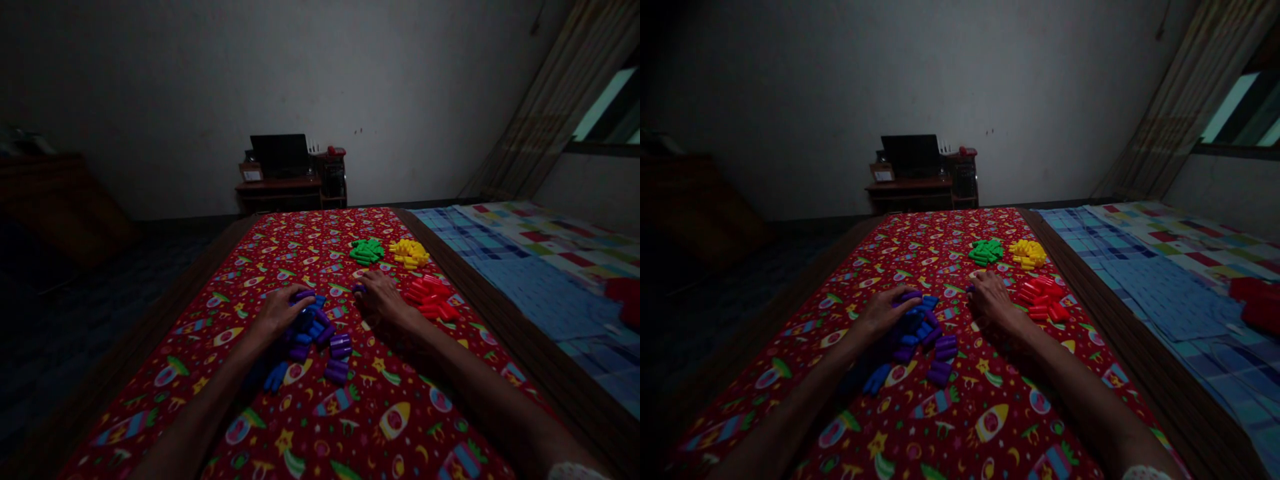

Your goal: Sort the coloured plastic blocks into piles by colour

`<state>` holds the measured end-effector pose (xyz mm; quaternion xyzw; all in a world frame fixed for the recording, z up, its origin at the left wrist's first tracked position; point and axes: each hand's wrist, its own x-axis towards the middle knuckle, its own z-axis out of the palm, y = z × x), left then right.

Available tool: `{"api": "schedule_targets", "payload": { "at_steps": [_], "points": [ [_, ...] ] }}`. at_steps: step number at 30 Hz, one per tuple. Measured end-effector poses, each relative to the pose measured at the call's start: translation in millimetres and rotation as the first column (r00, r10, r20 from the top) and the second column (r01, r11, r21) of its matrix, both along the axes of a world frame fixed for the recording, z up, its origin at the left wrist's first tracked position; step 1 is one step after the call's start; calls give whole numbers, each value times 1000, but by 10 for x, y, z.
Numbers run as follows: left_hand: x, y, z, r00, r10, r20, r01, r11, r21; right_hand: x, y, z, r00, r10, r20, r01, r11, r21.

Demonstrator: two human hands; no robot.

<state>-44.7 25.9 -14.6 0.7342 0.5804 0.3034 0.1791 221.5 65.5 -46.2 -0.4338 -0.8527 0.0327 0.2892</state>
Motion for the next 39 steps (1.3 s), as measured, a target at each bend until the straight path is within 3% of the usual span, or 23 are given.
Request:
{"api": "schedule_targets", "payload": {
  "at_steps": [3, 5, 8, 11, 15, 20, 24, 32, 39],
  "points": [
    [108, -70, 3, 999, -51, 9, 51, 999, -14, -158, -149, 122, 976, 130, -172, -139, 989, -41],
    [195, -132, 4, 996, -84, 3, 84, 996, 5, -299, -278, 217, 934, 242, -262, -284, 949, -137],
    [285, -209, 8, 990, -141, -1, 141, 990, 14, -415, -377, 271, 907, 327, -266, -391, 889, -237],
    [276, -217, 10, 981, -193, 1, 193, 981, -3, -348, -296, 216, 936, 284, -210, -330, 915, -232],
    [103, -112, -32, 970, -215, -111, 224, 971, 78, -78, -53, 89, 995, 88, -49, -94, 987, -130],
    [-152, 21, -198, 947, -176, -269, 223, 962, 157, 185, 147, -25, 991, -111, 79, 107, 993, 53],
    [-239, 37, -307, 928, -174, -330, 206, 977, 64, 174, 154, 38, 996, -81, 29, 78, 992, 100],
    [-203, 4, -284, 927, -155, -343, 172, 985, 20, -188, -219, 213, 983, 175, 52, -171, 983, -66],
    [-219, 87, -256, 975, -56, -215, 66, 997, 39, -225, -321, 231, 974, 225, 14, -218, 958, -188]
  ]
}}
